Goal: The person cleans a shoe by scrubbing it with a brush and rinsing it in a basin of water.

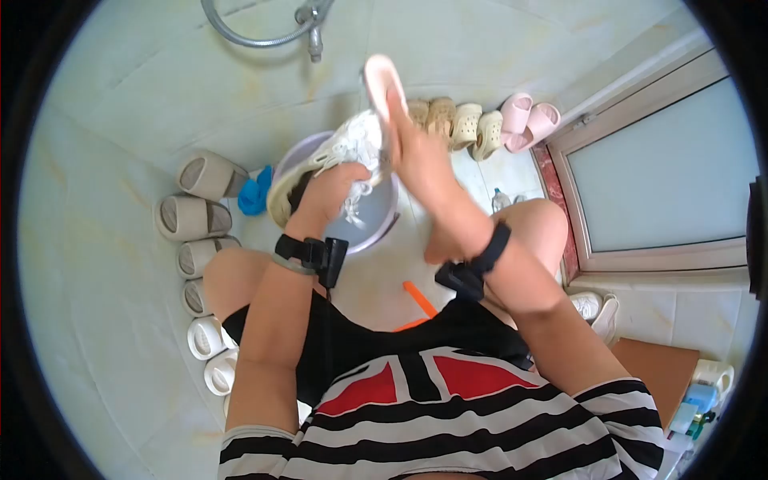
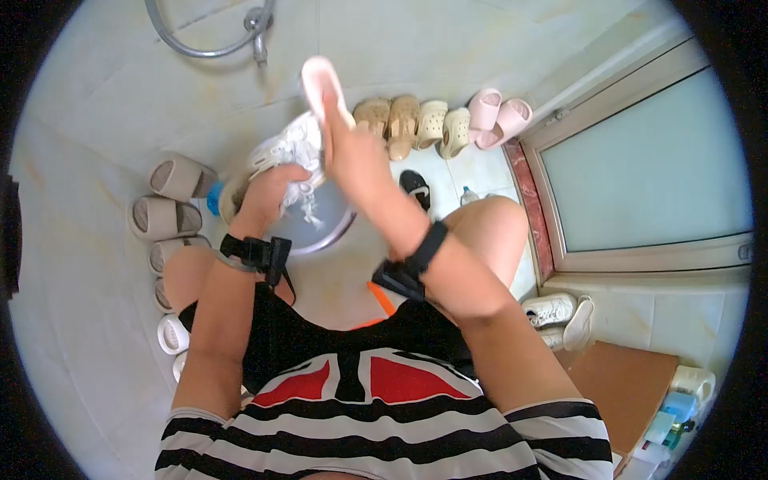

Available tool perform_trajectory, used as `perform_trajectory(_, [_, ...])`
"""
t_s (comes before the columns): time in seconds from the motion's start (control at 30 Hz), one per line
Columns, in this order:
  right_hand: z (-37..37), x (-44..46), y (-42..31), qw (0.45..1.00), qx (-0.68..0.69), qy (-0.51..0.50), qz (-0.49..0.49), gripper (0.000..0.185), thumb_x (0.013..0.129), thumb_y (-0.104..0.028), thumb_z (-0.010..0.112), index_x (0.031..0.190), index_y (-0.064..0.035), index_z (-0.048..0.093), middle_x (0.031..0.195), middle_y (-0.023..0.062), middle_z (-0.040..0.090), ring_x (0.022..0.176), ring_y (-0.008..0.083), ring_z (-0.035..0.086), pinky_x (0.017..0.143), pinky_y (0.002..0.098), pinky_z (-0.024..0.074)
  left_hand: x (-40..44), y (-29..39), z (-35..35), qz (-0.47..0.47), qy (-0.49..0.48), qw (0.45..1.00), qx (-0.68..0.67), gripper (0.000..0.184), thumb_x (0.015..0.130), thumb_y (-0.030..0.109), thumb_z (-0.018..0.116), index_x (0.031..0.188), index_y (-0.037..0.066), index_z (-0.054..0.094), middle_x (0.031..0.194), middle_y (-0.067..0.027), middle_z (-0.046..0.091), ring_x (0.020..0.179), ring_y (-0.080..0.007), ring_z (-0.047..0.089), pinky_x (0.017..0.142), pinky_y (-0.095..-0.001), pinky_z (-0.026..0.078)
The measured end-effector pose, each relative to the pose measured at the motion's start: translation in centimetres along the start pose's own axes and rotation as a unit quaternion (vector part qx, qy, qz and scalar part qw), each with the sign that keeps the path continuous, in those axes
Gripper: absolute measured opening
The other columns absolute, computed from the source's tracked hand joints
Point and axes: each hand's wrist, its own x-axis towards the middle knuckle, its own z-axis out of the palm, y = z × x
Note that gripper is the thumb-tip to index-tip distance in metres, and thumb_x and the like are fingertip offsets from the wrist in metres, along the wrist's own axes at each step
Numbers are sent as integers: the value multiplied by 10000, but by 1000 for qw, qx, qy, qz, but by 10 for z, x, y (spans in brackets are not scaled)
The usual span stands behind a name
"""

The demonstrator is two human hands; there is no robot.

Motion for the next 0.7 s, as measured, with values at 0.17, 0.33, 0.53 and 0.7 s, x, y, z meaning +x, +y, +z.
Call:
perform_trajectory(0.17, [-7, -48, -18, 992, 46, -119, 13, 569, 940, -149, 474, 1462, -103, 253, 649, 262, 573, 585, 410, 587, 530, 482, 463, 21, -27, -15, 58, -52, 987, -142, 75, 734, 78, 601, 776, 21, 625, 801, -34, 622, 786, -133, 583, 701, -270, 454])
perform_trajectory(0.33, [4, -19, -18, 999, 20, -28, -39, 584, 937, -147, 481, 1469, -135, 242, 653, 255, 577, 581, 419, 586, 539, 475, 476, 14, -2, -8, -38, -39, 974, -219, 16, 696, 54, 599, 709, 47, 605, 723, -12, 581, 680, -128, 559, 624, -256, 436])
perform_trajectory(0.53, [6, -44, -6, 995, 14, -95, -6, 595, 945, -223, 490, 1470, -153, 219, 583, 226, 568, 513, 399, 578, 449, 489, 457, 18, -15, -7, -24, -14, 974, -224, 31, 679, 71, 608, 701, 52, 596, 685, -6, 554, 615, -130, 527, 567, -257, 411])
perform_trajectory(0.7, [16, -58, -15, 996, 69, -48, -38, 595, 936, -174, 497, 1469, -133, 235, 618, 245, 569, 543, 407, 580, 489, 487, 456, 21, -18, -19, -5, 7, 990, -138, 45, 721, 96, 591, 698, 60, 605, 676, 1, 541, 644, -119, 519, 590, -265, 399])
